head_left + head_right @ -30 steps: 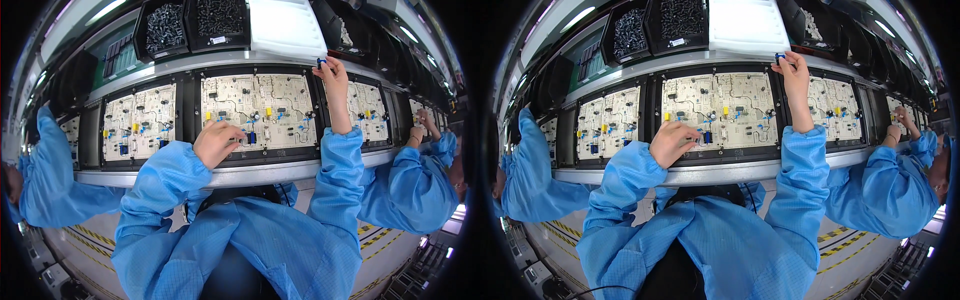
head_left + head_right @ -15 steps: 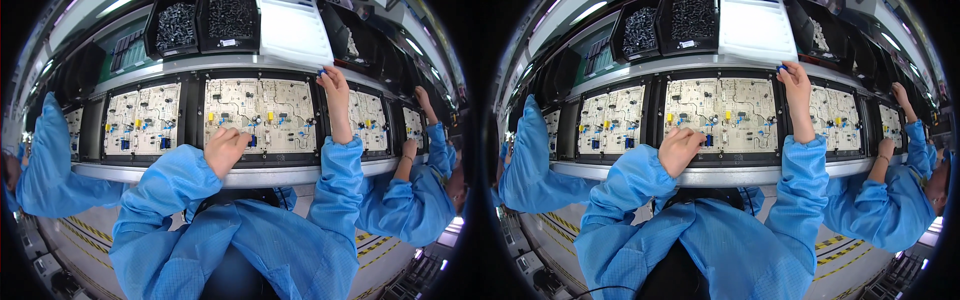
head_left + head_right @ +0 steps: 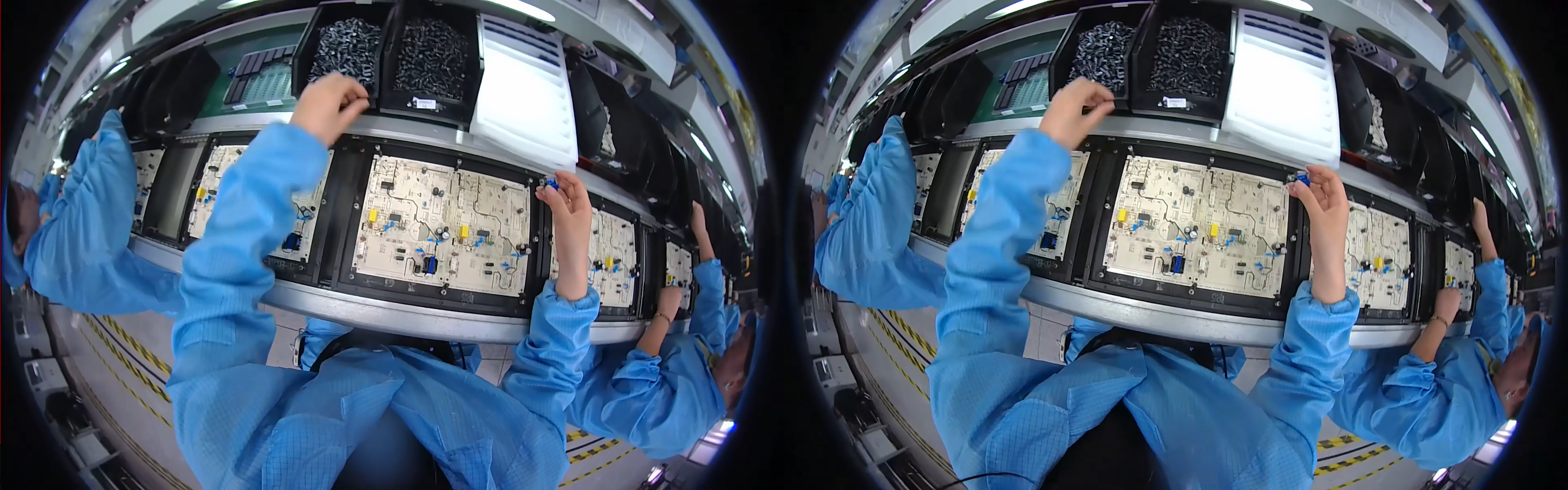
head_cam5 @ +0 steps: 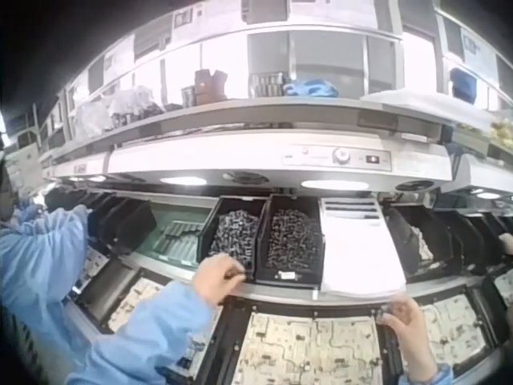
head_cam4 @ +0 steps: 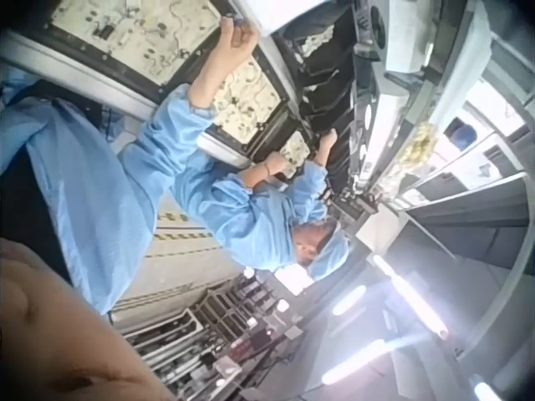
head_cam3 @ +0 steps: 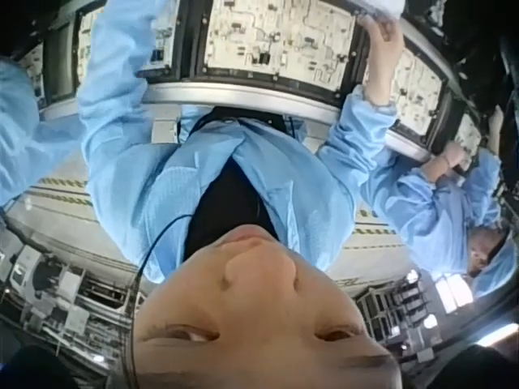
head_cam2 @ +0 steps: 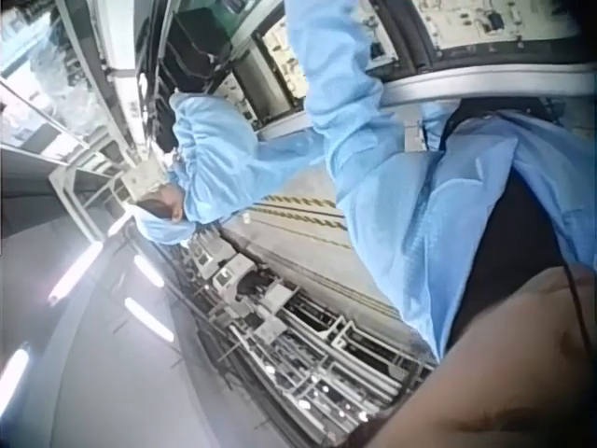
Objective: Manual placement of small electronic components onto printed circuit boards on an assembly line.
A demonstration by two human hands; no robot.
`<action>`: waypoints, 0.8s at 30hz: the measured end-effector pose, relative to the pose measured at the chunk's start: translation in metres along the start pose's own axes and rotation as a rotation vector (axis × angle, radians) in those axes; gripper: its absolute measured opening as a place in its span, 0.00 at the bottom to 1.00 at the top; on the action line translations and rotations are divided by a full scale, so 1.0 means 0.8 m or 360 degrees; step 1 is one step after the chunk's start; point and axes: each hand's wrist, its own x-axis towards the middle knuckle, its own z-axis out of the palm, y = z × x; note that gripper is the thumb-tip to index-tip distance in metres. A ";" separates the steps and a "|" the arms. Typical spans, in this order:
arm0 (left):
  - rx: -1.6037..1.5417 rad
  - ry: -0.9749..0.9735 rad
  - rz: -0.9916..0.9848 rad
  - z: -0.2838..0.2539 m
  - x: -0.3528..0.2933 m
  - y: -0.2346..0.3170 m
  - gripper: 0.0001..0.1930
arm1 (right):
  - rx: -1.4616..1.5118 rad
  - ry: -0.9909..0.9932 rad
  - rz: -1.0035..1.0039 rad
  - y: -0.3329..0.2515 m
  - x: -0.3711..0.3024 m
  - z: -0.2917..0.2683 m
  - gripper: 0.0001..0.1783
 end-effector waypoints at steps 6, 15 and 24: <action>0.0509 -0.0457 -0.0421 0.041 0.077 -0.075 0.10 | -0.0033 0.0012 0.0018 0.006 0.002 -0.007 0.15; 0.0595 -0.0513 -0.0396 0.043 0.086 -0.070 0.08 | -0.0068 -0.0256 -0.0256 -0.014 -0.030 -0.001 0.23; 0.0593 -0.0079 -0.0345 0.063 0.080 -0.103 0.11 | -0.0412 -0.0282 -0.0368 -0.057 -0.091 0.012 0.25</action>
